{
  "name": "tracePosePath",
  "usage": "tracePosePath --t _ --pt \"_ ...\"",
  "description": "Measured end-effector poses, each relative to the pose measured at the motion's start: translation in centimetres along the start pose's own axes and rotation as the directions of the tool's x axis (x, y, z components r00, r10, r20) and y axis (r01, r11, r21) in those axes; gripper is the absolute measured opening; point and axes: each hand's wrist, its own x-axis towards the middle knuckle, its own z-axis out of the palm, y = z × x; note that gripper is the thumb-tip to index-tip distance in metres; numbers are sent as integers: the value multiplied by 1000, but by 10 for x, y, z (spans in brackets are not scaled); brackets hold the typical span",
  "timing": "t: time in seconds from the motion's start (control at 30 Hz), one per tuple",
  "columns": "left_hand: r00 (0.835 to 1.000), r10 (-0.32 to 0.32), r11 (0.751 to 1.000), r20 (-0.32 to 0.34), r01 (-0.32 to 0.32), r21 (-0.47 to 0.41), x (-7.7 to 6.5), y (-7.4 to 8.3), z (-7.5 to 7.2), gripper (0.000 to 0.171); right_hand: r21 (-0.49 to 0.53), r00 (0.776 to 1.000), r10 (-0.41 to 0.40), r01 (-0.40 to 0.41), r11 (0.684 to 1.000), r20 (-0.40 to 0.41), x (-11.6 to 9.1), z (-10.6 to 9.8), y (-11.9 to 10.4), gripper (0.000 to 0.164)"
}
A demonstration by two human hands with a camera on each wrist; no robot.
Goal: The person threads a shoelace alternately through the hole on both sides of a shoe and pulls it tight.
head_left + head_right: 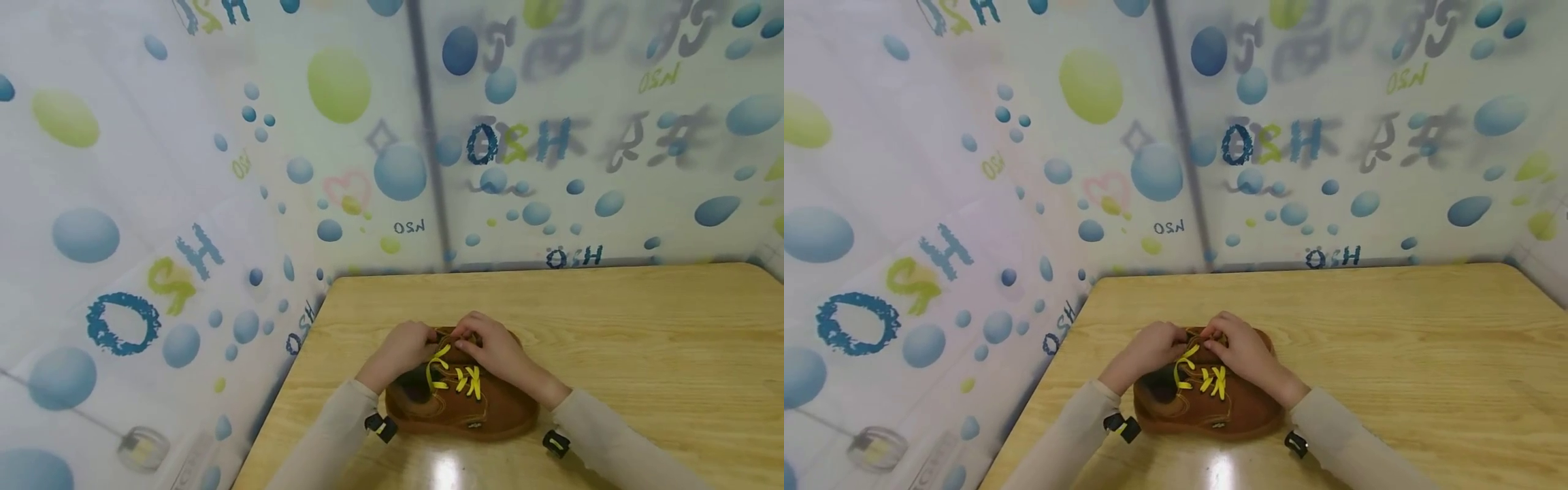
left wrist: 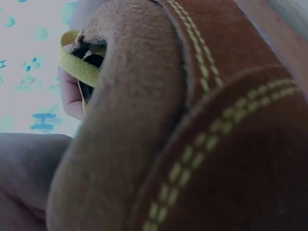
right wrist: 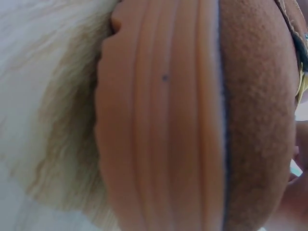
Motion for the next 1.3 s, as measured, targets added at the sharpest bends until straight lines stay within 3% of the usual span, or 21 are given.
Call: tracePosePath --t 0.2,0.3,0.4,0.53,0.83,1.0,1.13,1.17,1.23,1.3 --pt "999 2 993 48 -7 116 8 0 5 31 6 1000 -4 4 1000 -3 -2 2 2 9" --pt "994 7 982 113 -28 186 14 1 5 37 -1 1000 -1 1 1000 -3 -2 2 4 10" --pt "977 -16 978 212 -30 208 19 3 3 38 -5 1000 5 -5 1000 0 -2 2 5 10" --pt "948 -39 982 317 -23 189 24 6 -1 33 -7 1000 11 -11 1000 1 -2 1 6 10" --pt "921 -24 997 389 -8 80 28 4 -4 36 -3 1000 13 -13 1000 8 -3 0 3 9" --pt "934 13 999 358 -31 45 24 -3 -3 32 7 1000 10 -10 1000 5 -2 3 2 9" --pt "955 55 992 290 -18 -128 9 -16 -11 23 28 1000 4 -4 1000 10 -1 6 2 11" --pt "965 55 982 258 -4 -191 6 -19 -15 24 27 1000 3 -3 1000 8 0 6 2 13" --pt "983 46 939 180 19 -344 1 -24 -22 28 25 1000 -6 6 1000 1 2 5 2 16" --pt "994 37 864 98 17 -503 -2 -28 -28 32 8 1000 -19 19 1000 1 5 2 3 17"
